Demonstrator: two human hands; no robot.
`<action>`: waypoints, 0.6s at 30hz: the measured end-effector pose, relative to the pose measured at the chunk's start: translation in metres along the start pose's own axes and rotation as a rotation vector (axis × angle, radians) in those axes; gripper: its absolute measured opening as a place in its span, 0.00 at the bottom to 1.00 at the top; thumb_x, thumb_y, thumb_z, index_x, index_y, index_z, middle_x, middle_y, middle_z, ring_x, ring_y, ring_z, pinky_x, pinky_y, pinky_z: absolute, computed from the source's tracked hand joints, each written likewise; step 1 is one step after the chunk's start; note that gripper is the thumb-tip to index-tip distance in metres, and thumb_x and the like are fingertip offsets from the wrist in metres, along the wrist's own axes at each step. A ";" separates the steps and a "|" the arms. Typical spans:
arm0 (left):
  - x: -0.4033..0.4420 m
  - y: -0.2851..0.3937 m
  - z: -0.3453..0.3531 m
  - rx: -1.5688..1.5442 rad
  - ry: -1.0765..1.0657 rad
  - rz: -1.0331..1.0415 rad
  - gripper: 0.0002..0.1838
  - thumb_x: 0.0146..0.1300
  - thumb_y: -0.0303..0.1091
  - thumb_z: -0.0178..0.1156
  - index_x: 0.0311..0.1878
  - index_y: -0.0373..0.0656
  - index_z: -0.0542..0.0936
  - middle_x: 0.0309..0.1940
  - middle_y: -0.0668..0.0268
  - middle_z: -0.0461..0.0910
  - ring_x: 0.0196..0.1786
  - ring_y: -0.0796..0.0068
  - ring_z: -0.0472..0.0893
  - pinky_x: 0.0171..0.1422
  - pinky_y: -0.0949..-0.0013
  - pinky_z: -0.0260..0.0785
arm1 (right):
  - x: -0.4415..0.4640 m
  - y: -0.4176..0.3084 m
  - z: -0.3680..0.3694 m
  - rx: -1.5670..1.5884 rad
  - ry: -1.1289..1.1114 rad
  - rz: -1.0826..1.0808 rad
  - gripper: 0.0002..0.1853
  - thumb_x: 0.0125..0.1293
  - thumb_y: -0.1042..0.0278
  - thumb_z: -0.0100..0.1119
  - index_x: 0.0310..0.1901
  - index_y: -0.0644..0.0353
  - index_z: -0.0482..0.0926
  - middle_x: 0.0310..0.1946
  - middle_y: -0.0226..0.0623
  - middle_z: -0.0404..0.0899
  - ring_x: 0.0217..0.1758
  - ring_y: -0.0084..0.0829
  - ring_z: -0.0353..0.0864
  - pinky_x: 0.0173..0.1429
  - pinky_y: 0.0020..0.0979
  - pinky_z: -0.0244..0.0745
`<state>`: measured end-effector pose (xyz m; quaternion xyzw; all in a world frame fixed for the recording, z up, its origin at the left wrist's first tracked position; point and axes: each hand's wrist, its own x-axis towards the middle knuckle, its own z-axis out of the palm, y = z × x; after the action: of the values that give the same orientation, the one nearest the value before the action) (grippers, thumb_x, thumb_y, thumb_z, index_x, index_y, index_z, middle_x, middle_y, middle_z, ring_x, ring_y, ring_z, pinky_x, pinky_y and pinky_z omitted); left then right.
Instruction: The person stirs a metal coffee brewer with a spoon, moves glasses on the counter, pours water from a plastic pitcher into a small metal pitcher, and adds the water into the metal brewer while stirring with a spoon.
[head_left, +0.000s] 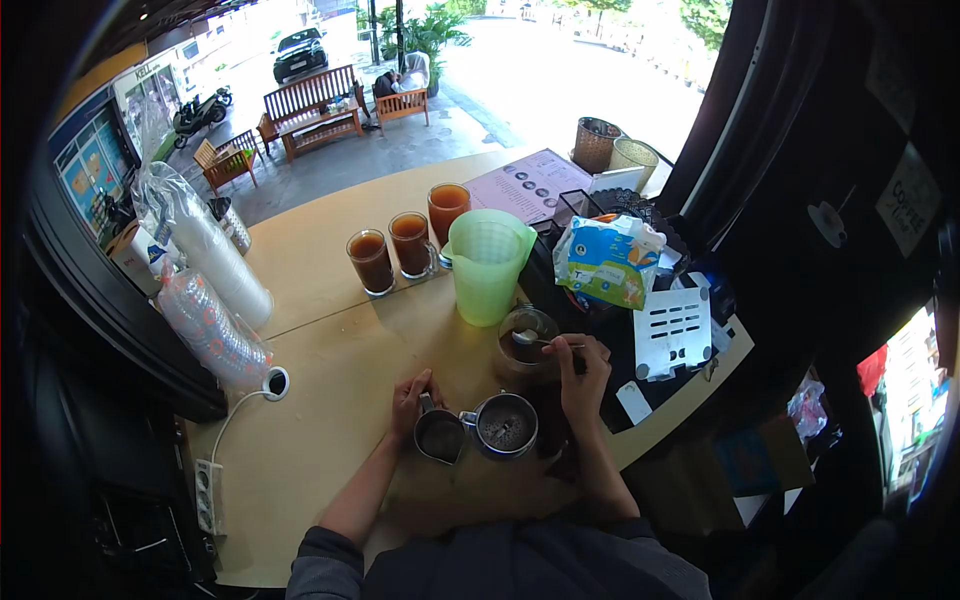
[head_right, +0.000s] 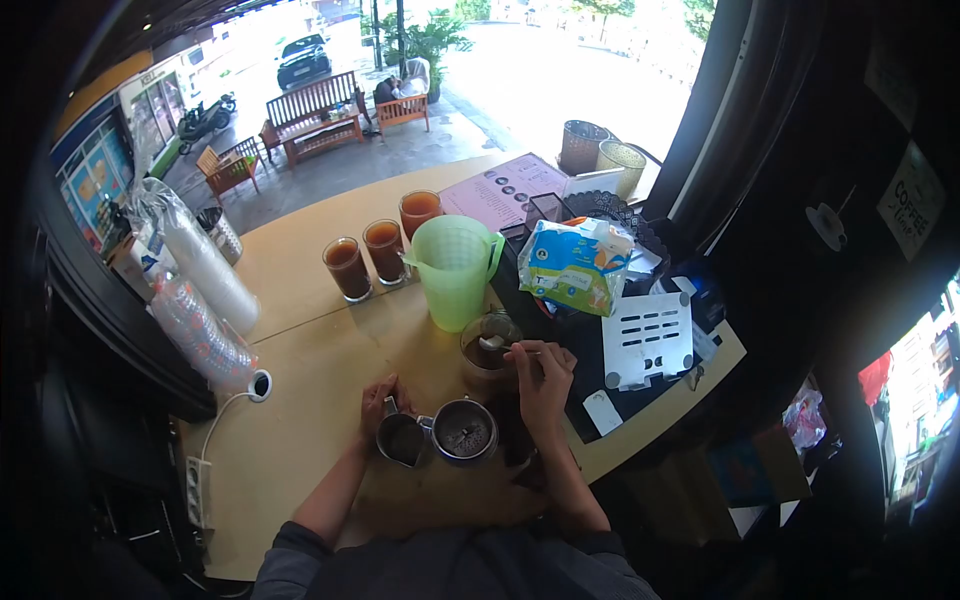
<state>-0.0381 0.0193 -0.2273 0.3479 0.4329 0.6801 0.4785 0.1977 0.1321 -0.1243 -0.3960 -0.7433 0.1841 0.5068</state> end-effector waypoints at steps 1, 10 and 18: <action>0.000 0.002 0.002 0.018 0.032 -0.005 0.25 0.76 0.40 0.45 0.20 0.40 0.72 0.13 0.64 0.69 0.19 0.71 0.74 0.33 0.66 0.74 | 0.000 0.000 0.000 -0.010 -0.001 -0.006 0.07 0.70 0.67 0.58 0.35 0.59 0.82 0.29 0.28 0.86 0.38 0.28 0.78 0.53 0.31 0.62; 0.001 -0.002 -0.003 0.026 -0.014 0.018 0.25 0.76 0.42 0.46 0.22 0.40 0.74 0.15 0.65 0.73 0.21 0.72 0.79 0.31 0.70 0.74 | -0.007 0.004 -0.003 0.055 0.013 0.039 0.08 0.71 0.69 0.56 0.36 0.61 0.82 0.31 0.31 0.86 0.38 0.26 0.80 0.53 0.31 0.65; 0.003 -0.006 -0.006 -0.002 -0.022 0.011 0.25 0.76 0.42 0.46 0.22 0.40 0.73 0.15 0.66 0.73 0.21 0.73 0.78 0.29 0.70 0.74 | -0.034 0.003 -0.021 0.468 0.080 0.235 0.10 0.73 0.70 0.51 0.38 0.65 0.80 0.33 0.37 0.84 0.40 0.28 0.79 0.51 0.31 0.70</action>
<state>-0.0419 0.0217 -0.2346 0.3572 0.4248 0.6795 0.4798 0.2239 0.1049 -0.1381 -0.3583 -0.6088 0.3929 0.5887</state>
